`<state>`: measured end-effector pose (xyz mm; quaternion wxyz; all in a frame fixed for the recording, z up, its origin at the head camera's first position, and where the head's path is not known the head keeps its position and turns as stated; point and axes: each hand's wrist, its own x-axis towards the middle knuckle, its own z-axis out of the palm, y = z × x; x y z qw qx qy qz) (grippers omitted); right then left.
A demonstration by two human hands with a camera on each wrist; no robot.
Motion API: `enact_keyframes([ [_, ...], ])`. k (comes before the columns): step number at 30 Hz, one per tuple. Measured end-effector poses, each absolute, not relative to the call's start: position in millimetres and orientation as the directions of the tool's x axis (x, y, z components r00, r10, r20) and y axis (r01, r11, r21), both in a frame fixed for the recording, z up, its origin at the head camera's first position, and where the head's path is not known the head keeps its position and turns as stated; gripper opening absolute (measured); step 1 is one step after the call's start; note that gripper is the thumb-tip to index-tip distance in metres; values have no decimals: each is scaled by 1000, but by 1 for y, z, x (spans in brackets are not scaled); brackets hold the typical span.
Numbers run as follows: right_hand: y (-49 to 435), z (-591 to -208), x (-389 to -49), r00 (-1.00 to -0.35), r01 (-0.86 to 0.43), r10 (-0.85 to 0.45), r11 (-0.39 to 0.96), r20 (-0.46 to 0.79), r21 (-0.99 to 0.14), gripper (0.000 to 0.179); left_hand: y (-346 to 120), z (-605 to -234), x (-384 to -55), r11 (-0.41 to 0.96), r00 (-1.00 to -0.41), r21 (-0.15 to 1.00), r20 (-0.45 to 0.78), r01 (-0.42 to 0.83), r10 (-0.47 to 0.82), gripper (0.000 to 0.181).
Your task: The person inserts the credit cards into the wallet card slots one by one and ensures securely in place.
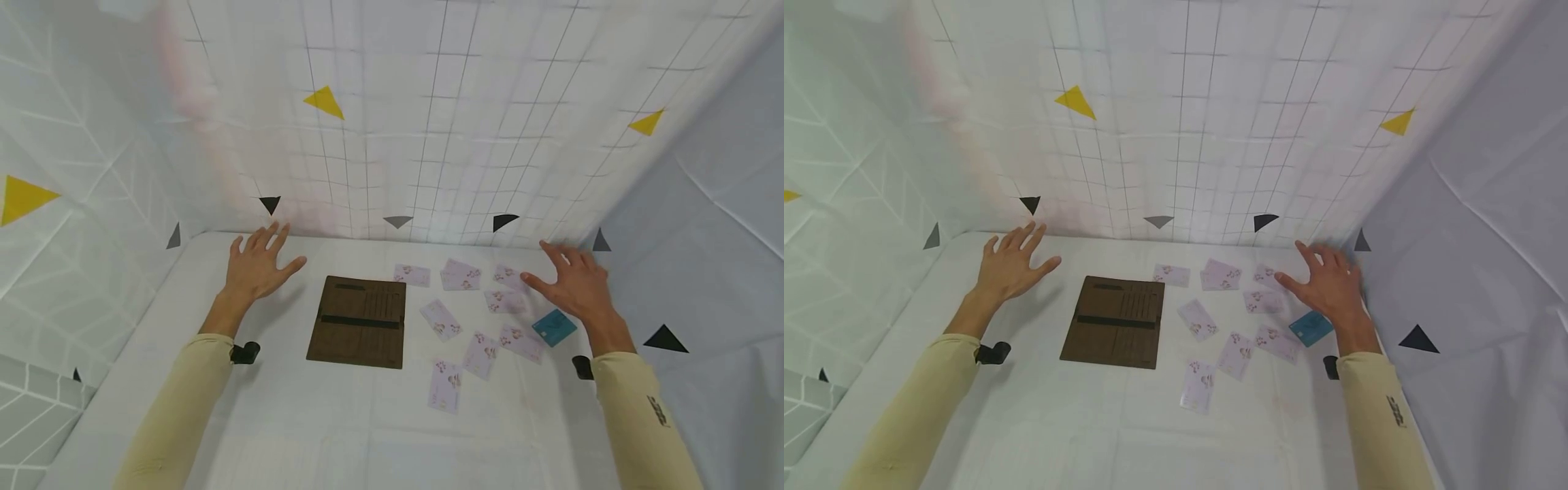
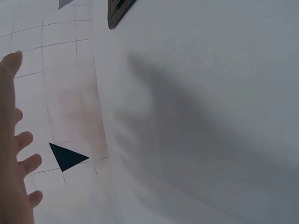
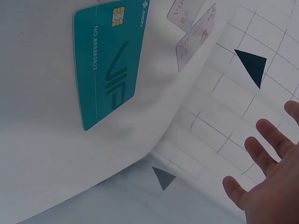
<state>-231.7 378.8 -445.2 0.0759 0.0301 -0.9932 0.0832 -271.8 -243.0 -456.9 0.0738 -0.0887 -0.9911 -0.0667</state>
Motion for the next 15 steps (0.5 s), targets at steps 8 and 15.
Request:
enact_keyframes([
  [8, 380, -453, -230, -989, -94, -72, 981, 129, -170, 95, -244, -464, -265, 967, -969, 137, 153, 215, 194, 95],
  [15, 383, -459, -227, -991, -118, -106, 980, 84, -161, 94, -242, -470, -259, 968, -975, 130, 81, 214, 205, 97],
])
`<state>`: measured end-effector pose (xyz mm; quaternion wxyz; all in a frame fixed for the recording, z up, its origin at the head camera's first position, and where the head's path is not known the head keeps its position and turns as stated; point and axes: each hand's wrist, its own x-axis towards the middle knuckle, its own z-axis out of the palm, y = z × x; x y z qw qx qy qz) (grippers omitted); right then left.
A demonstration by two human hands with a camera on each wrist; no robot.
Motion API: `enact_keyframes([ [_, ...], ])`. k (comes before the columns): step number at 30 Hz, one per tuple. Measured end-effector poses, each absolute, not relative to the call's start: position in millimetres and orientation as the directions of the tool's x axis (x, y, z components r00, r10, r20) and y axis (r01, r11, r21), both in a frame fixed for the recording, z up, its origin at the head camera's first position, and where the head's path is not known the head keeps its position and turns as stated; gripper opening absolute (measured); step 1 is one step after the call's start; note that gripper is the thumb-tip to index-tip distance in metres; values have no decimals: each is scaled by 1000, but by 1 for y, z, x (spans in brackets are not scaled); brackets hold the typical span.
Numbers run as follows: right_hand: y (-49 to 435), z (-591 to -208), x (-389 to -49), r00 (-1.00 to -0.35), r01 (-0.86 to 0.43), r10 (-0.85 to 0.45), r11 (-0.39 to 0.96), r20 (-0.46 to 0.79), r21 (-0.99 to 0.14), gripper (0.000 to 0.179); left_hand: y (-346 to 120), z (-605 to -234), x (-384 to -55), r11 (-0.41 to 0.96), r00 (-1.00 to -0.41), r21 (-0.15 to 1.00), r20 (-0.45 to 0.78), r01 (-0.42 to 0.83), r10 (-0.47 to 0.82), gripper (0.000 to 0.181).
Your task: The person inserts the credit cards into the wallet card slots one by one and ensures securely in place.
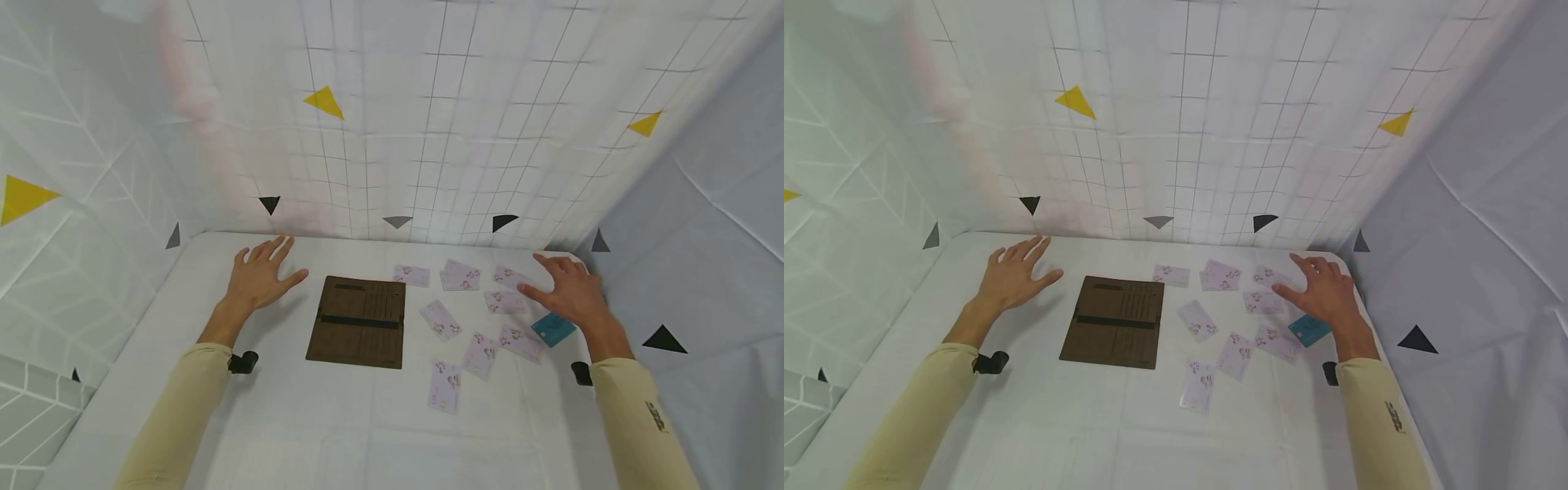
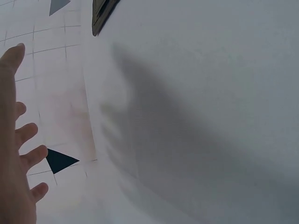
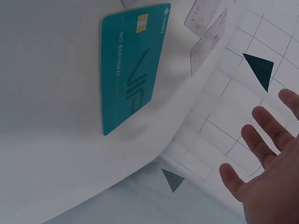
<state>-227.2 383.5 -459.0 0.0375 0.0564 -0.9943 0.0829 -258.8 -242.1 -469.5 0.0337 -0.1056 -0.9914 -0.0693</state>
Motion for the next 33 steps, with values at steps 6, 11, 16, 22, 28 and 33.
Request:
enact_keyframes([
  [6, 384, -466, -225, -991, -130, -121, 979, 64, -155, 92, -242, -478, -255, 961, -976, 173, 73, 215, 205, 96],
  [11, 383, -471, -222, -992, -128, -128, 976, 13, -179, 92, -238, -485, -249, 952, -976, 212, 60, 219, 211, 95],
  [16, 382, -476, -222, -992, -115, -124, 974, -34, -196, 94, -234, -491, -243, 943, -972, 235, 50, 234, 229, 94],
  [22, 382, -482, -224, -991, -101, -117, 974, -68, -204, 97, -234, -498, -239, 923, -962, 273, 28, 270, 273, 92],
  [28, 382, -490, -226, -986, -82, -113, 968, -120, -237, 100, -233, -506, -234, 907, -952, 296, 25, 298, 305, 91],
  [33, 379, -497, -227, -981, -73, -119, 958, -154, -277, 98, -228, -511, -227, 890, -938, 307, 29, 338, 347, 90],
])
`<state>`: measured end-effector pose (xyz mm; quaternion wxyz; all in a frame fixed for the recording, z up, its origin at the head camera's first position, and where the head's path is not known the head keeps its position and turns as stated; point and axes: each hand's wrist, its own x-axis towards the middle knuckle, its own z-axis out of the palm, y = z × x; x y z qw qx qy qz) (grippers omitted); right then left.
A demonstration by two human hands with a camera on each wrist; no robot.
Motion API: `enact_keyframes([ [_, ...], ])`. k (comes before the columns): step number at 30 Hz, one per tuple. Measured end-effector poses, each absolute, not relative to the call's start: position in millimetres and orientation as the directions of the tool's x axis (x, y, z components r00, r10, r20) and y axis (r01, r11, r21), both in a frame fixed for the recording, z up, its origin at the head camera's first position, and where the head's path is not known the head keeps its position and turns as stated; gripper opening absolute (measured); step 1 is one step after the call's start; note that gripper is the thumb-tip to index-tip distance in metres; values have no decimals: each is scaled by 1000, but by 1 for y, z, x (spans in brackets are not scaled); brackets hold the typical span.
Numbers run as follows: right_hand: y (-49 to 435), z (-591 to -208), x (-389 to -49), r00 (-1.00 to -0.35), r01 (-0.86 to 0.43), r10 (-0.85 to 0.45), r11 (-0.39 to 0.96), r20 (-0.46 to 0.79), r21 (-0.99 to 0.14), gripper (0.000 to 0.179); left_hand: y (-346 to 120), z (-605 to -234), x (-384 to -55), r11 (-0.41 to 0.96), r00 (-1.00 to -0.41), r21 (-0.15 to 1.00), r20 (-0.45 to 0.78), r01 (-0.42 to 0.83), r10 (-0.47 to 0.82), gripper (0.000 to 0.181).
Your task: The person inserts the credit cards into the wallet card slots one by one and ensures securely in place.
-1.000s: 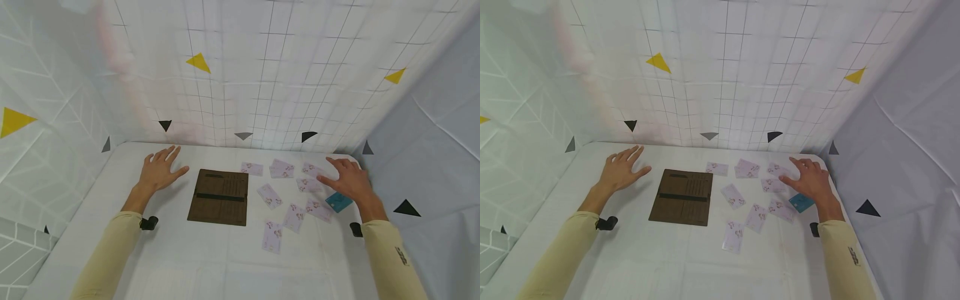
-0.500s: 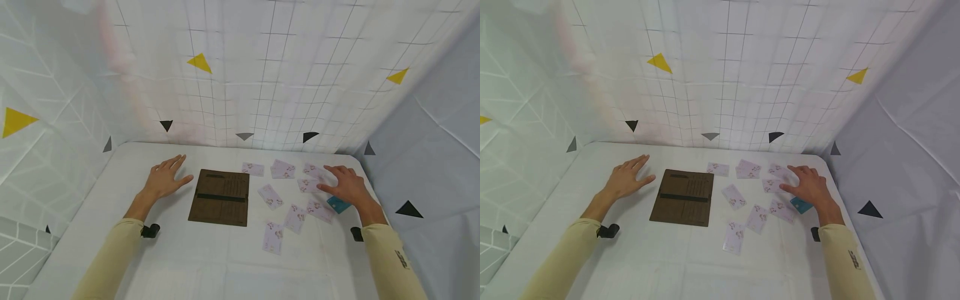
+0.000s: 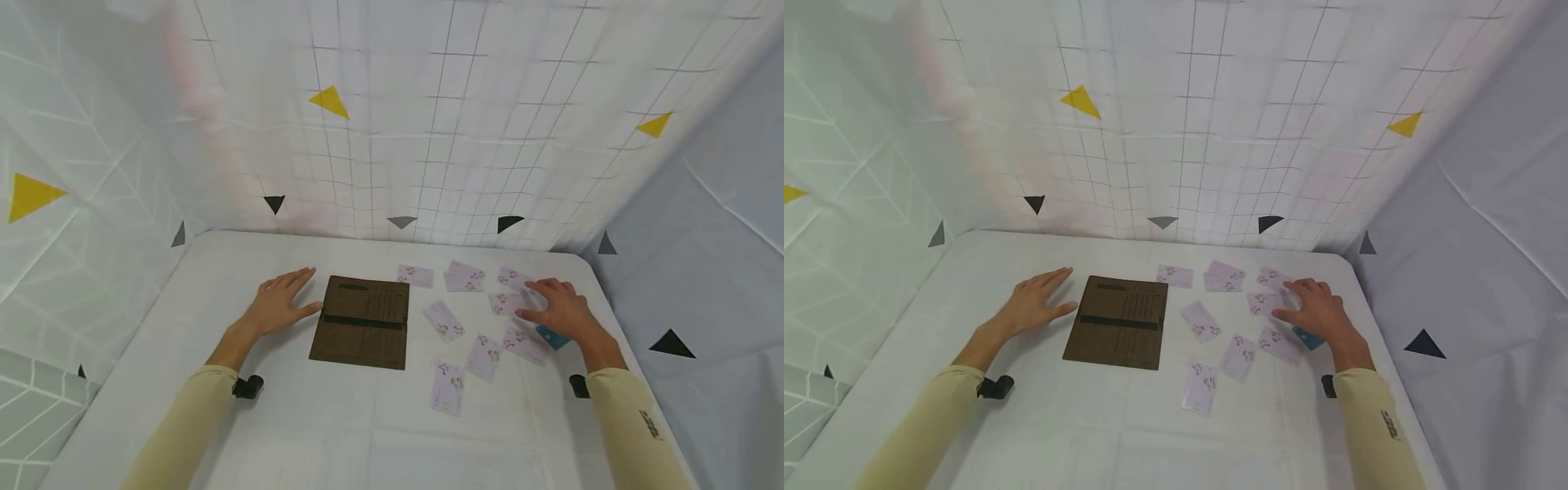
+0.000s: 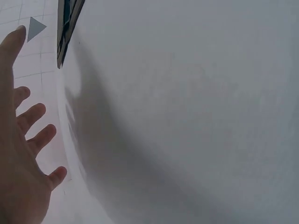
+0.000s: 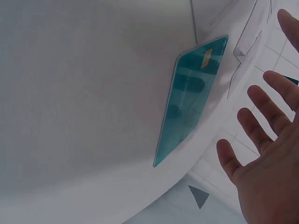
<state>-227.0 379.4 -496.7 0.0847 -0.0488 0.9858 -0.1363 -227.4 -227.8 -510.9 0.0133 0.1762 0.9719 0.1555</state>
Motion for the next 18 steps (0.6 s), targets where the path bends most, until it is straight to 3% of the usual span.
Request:
enact_keyframes([
  [18, 376, -512, -227, -974, -106, -159, 949, -159, -297, 91, -206, -518, -208, 858, -913, 323, 49, 399, 405, 88],
])
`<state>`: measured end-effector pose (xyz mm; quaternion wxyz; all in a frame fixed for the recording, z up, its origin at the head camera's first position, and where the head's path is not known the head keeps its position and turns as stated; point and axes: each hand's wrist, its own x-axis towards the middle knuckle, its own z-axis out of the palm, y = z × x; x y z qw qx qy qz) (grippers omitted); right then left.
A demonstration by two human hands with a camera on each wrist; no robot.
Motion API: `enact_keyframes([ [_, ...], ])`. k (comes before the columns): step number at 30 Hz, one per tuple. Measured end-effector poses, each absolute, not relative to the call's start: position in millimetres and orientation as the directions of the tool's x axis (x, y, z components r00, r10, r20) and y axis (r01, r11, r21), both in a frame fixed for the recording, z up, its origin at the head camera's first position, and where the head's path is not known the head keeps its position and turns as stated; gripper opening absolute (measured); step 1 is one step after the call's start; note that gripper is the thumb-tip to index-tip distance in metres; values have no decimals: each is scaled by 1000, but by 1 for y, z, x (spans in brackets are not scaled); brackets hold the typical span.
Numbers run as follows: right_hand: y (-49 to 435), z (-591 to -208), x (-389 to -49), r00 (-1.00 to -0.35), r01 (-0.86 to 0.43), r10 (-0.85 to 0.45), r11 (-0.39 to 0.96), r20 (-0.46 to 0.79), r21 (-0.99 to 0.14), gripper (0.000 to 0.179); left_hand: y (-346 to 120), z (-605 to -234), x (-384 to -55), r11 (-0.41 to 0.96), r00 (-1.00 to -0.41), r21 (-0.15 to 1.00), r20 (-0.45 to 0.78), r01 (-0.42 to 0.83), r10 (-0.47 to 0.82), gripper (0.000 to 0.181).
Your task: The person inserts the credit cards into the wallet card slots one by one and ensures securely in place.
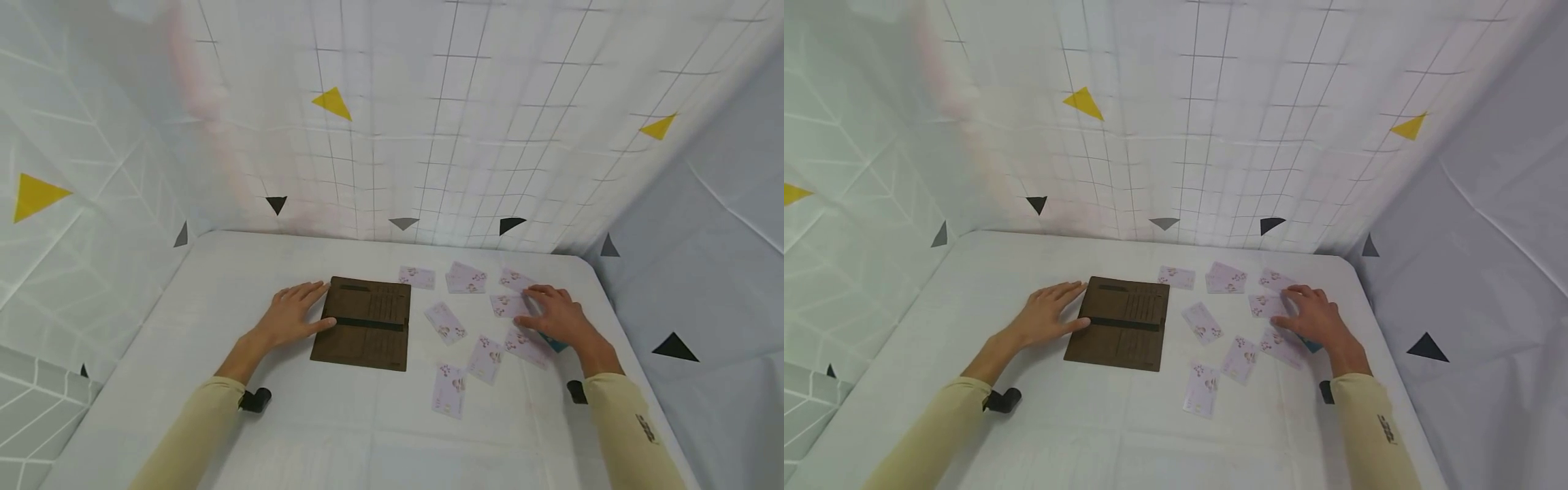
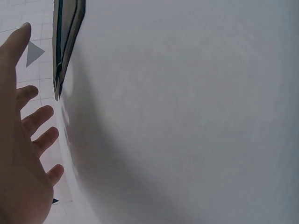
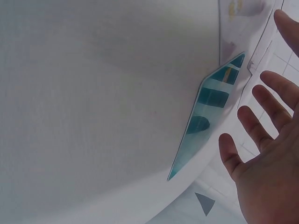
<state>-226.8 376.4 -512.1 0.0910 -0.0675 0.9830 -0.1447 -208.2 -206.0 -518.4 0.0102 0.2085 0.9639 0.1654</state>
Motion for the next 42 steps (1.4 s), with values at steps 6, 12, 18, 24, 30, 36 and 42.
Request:
enact_keyframes([
  [6, 375, -514, -227, -972, -100, -158, 948, -174, -301, 92, -204, -527, -207, 858, -914, 338, 14, 386, 406, 89],
  [12, 376, -517, -227, -973, -115, -167, 949, -158, -294, 90, -203, -530, -206, 862, -911, 319, 12, 395, 413, 92],
  [18, 377, -520, -228, -974, -119, -167, 952, -150, -284, 91, -203, -528, -205, 854, -897, 293, 24, 429, 442, 91],
  [24, 376, -521, -228, -978, -121, -161, 955, -129, -271, 86, -202, -530, -205, 855, -896, 291, 13, 428, 444, 91],
  [30, 375, -520, -227, -981, -123, -159, 954, -115, -274, 81, -202, -526, -203, 843, -893, 329, 4, 426, 450, 90],
  [36, 373, -517, -227, -980, -119, -157, 955, -123, -271, 77, -201, -525, -201, 808, -886, 411, -1, 423, 464, 91],
  [42, 371, -513, -229, -981, -92, -136, 953, -136, -290, 71, -200, -521, -199, 786, -892, 473, -5, 397, 453, 91],
])
